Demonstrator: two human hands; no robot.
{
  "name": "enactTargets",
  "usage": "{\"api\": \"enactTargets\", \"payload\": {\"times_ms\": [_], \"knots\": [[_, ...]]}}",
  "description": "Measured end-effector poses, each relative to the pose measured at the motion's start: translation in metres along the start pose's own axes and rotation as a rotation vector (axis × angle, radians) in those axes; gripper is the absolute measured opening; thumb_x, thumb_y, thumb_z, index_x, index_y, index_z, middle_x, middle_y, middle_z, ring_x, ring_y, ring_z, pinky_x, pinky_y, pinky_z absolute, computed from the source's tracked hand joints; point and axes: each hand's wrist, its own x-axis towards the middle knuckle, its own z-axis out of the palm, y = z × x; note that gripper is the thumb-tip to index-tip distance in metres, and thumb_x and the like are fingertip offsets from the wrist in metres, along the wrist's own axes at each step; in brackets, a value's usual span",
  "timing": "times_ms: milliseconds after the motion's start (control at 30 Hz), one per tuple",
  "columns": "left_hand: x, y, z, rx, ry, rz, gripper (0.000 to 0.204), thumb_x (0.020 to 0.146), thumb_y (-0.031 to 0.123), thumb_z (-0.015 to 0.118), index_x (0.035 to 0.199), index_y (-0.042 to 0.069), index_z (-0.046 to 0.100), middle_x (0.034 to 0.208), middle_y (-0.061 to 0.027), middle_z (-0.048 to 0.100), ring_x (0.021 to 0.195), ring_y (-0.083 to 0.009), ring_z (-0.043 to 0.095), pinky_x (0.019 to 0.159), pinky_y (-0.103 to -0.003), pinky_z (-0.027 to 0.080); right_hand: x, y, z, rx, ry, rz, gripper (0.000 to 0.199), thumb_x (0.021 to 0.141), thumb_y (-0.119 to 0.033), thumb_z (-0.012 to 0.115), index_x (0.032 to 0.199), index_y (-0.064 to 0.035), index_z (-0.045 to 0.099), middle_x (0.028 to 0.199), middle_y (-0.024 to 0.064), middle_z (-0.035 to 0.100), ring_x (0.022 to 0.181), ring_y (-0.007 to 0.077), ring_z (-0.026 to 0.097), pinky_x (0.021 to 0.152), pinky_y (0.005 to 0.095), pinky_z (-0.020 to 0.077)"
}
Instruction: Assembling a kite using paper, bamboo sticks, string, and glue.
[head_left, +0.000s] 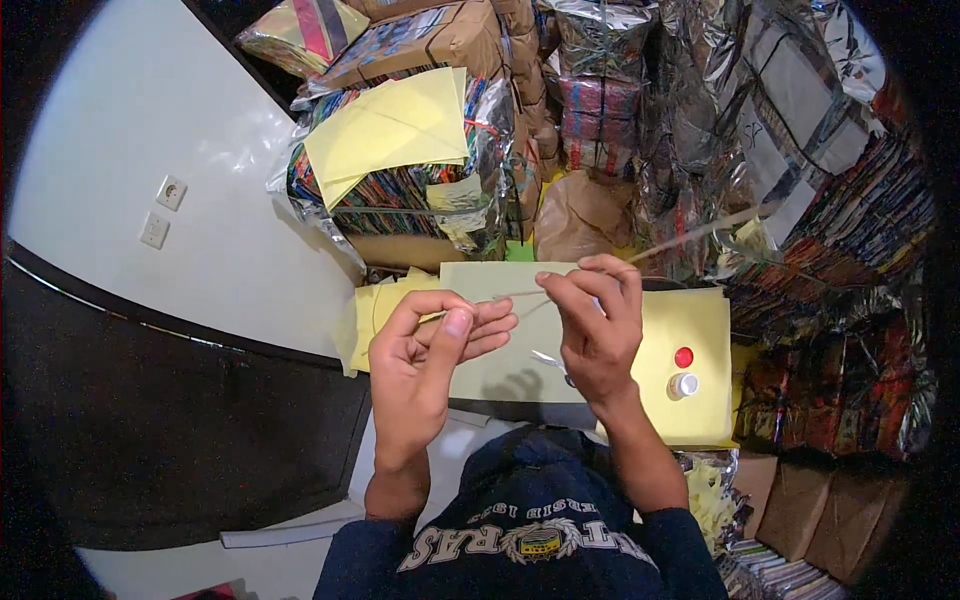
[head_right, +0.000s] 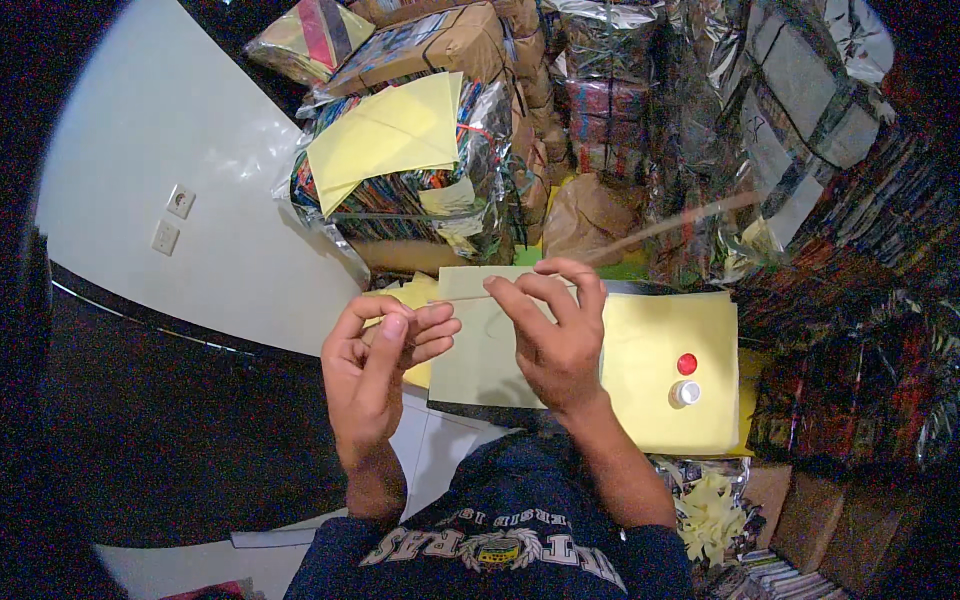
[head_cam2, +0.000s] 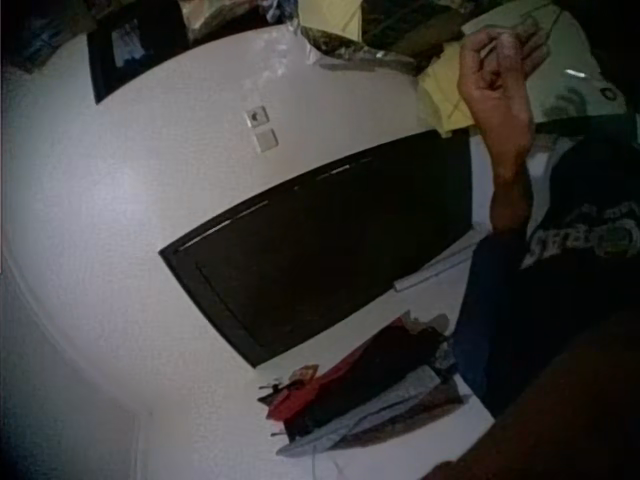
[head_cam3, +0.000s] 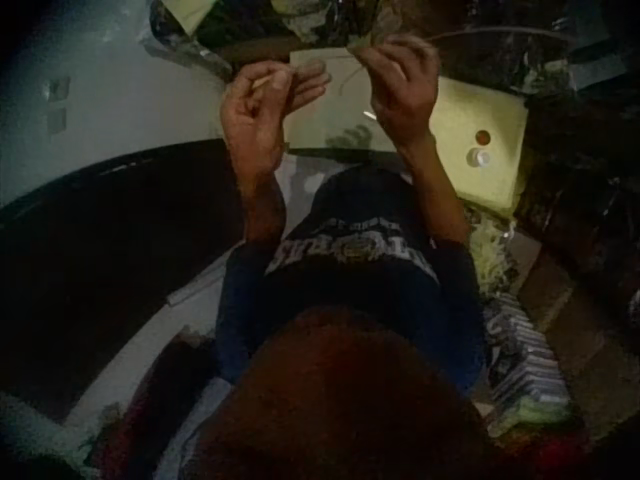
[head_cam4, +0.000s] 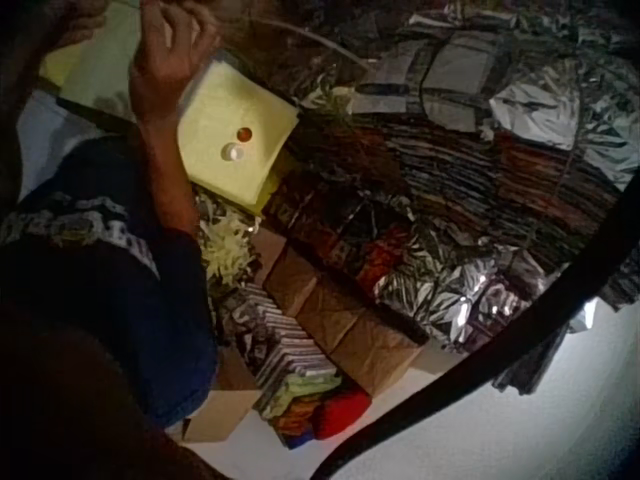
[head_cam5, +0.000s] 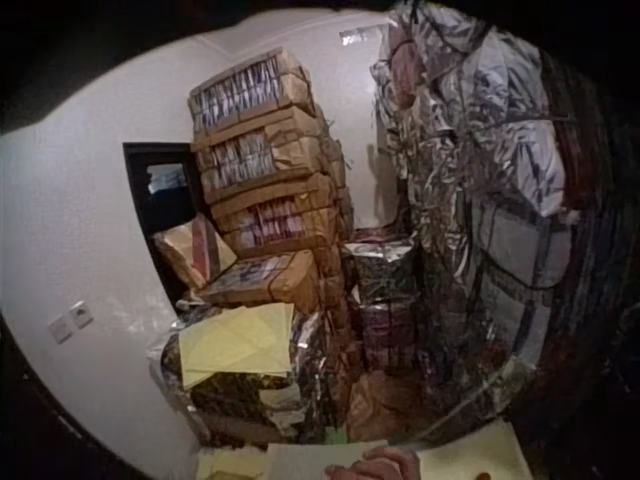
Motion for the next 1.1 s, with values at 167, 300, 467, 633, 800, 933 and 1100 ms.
{"api": "enactTargets", "payload": {"times_ms": [167, 300, 467, 633, 800, 933, 1100], "knots": [[0.005, -0.007, -0.009, 0.106, 0.048, 0.062, 0.016, 0.109, 0.009, 0.055, 0.116, -0.006, 0.059, 0.105, -0.0240, 0.076, 0.096, -0.0264, 0.077, 0.087, -0.037, 0.064, 0.005, 0.012, -0.009, 0.089, -0.176, -0.032, 0.053, 0.075, 0.003, 0.071, 0.125, -0.0151, 0.075, 0.095, 0.0055, 0.063, 0.093, 0.0277, 0.062, 0.086, 0.0432, 0.0506], [0.007, -0.011, -0.015, 0.130, 0.058, 0.060, 0.017, 0.109, 0.009, 0.056, 0.114, -0.006, 0.061, 0.101, -0.0206, 0.076, 0.091, -0.0231, 0.076, 0.083, -0.034, 0.063, 0.014, 0.005, -0.015, 0.091, -0.236, -0.022, 0.047, 0.079, 0.009, 0.072, 0.121, -0.0120, 0.077, 0.090, 0.0068, 0.063, 0.079, 0.0250, 0.057, 0.071, 0.0374, 0.0467], [0.009, -0.017, -0.022, 0.166, 0.087, 0.025, 0.017, 0.108, 0.009, 0.060, 0.114, -0.006, 0.064, 0.099, -0.0167, 0.076, 0.087, -0.0186, 0.074, 0.081, -0.032, 0.061, 0.013, 0.010, -0.017, 0.061, -0.272, -0.037, 0.047, 0.080, 0.003, 0.073, 0.123, -0.0150, 0.076, 0.091, 0.0057, 0.062, 0.082, 0.0250, 0.058, 0.074, 0.0384, 0.0456], [0.013, -0.019, -0.031, 0.221, 0.127, 0.025, 0.017, 0.106, 0.009, 0.064, 0.114, -0.006, 0.068, 0.097, -0.0150, 0.076, 0.087, -0.0166, 0.073, 0.080, -0.030, 0.060, 0.015, 0.015, -0.024, 0.048, -0.340, -0.047, 0.045, 0.081, -0.003, 0.075, 0.124, -0.0178, 0.075, 0.093, 0.0045, 0.063, 0.087, 0.0247, 0.060, 0.076, 0.0394, 0.0450], [0.014, -0.019, -0.039, 0.258, 0.154, 0.013, 0.018, 0.104, 0.009, 0.067, 0.114, -0.006, 0.070, 0.096, -0.0138, 0.077, 0.086, -0.0155, 0.073, 0.079, -0.029, 0.060, 0.015, 0.021, -0.026, 0.014, -0.379, -0.095, 0.049, 0.077, -0.001, 0.075, 0.123, -0.0174, 0.075, 0.092, 0.0039, 0.062, 0.087, 0.0246, 0.059, 0.075, 0.0390, 0.0435], [0.014, -0.014, -0.040, 0.288, 0.144, 0.002, 0.015, 0.104, 0.009, 0.068, 0.112, -0.004, 0.070, 0.095, -0.0111, 0.075, 0.085, -0.0145, 0.071, 0.080, -0.028, 0.058, 0.014, 0.023, -0.027, 0.000, -0.386, -0.101, 0.050, 0.075, 0.000, 0.074, 0.122, -0.0175, 0.075, 0.091, 0.0036, 0.062, 0.086, 0.0245, 0.059, 0.075, 0.0387, 0.0427], [0.017, -0.016, -0.050, 0.250, 0.079, 0.046, 0.010, 0.104, 0.008, 0.066, 0.106, -0.002, 0.069, 0.102, -0.0091, 0.071, 0.089, -0.0133, 0.066, 0.080, -0.028, 0.055, 0.011, 0.026, -0.025, -0.039, -0.422, -0.107, 0.047, 0.075, 0.001, 0.073, 0.119, -0.0174, 0.075, 0.093, 0.0029, 0.063, 0.089, 0.0233, 0.060, 0.076, 0.0385, 0.0420]]}}
